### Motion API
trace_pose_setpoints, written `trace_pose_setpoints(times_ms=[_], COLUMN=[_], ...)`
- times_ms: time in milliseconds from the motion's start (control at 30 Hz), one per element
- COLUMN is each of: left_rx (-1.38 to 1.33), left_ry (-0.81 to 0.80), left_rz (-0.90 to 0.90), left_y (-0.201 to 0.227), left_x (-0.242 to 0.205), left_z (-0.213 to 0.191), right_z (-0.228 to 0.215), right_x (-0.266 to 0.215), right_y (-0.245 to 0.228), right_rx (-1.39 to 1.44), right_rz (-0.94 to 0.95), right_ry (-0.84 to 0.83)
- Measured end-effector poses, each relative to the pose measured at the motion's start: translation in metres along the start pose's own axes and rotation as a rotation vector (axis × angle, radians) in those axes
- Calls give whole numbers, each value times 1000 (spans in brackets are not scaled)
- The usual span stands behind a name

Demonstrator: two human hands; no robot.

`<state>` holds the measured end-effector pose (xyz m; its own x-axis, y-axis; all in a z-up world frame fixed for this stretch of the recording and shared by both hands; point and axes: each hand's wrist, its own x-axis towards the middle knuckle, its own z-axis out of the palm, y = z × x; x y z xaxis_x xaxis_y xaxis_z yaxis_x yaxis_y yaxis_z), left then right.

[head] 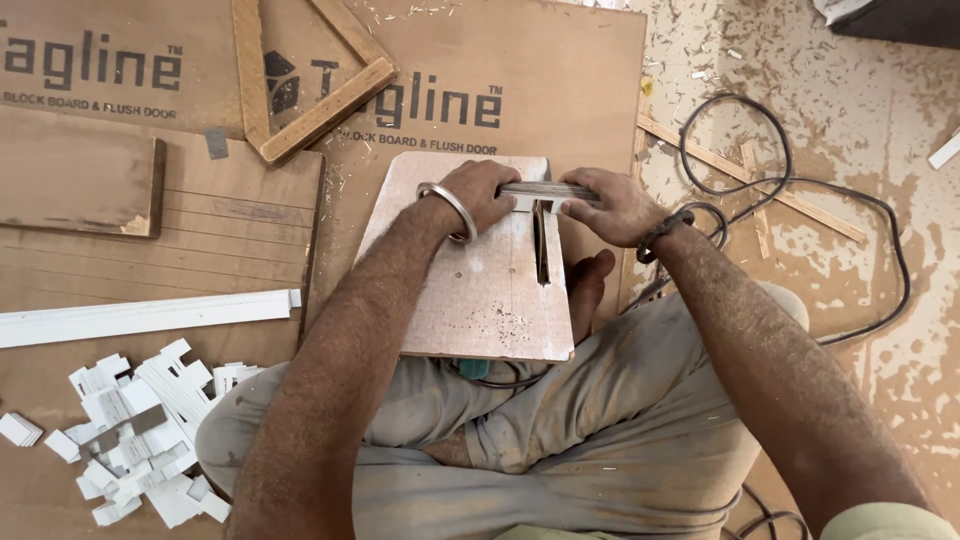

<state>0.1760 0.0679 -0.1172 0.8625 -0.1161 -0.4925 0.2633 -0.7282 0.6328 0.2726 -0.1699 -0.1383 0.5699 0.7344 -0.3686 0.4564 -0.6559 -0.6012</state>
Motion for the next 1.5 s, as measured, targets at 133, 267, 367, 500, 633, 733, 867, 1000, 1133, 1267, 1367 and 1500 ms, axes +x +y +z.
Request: trace_pose_setpoints(times_ms=[133,267,367,500,633,733,867,1000,1133,1267,1367,1500], left_rx=[7,3,4,20,15,11,21,21,22,6,-1,-2], left_ry=[9,35,39,38,47,40,41,40,58,71,77,79], left_rz=[1,30,53,80,93,78,77,80,99,102,109,111], left_y=[-1,-5,-5,-4,-5,-4,-3,-2,-2,-1,-3,0], left_x=[0,1,1,-3,-4,-6,-9,-12,-17,-21,-22,-25], left_z=[3,3,4,3,5,5,6,5,5,6,7,7], right_z=[0,0,-2,-3,-2,-1,0,2,4,0,-1,-1], right_x=[-1,-2,-6,-10,-13,-15,-17,-17,-19,-25,-27,-30], right_y=[-1,-3,-5,-9,-9,-8,-10,-9,-8,-17,-21,-22], right_rx=[-14,33,44,54,39,74,86,98,110,98,98,108], right_rz=[-13,13,7,22,18,31,20,46,-12,20,42,48], right_ry=[9,-2,4,4,12,8,2,-4,6,6,-2,-6])
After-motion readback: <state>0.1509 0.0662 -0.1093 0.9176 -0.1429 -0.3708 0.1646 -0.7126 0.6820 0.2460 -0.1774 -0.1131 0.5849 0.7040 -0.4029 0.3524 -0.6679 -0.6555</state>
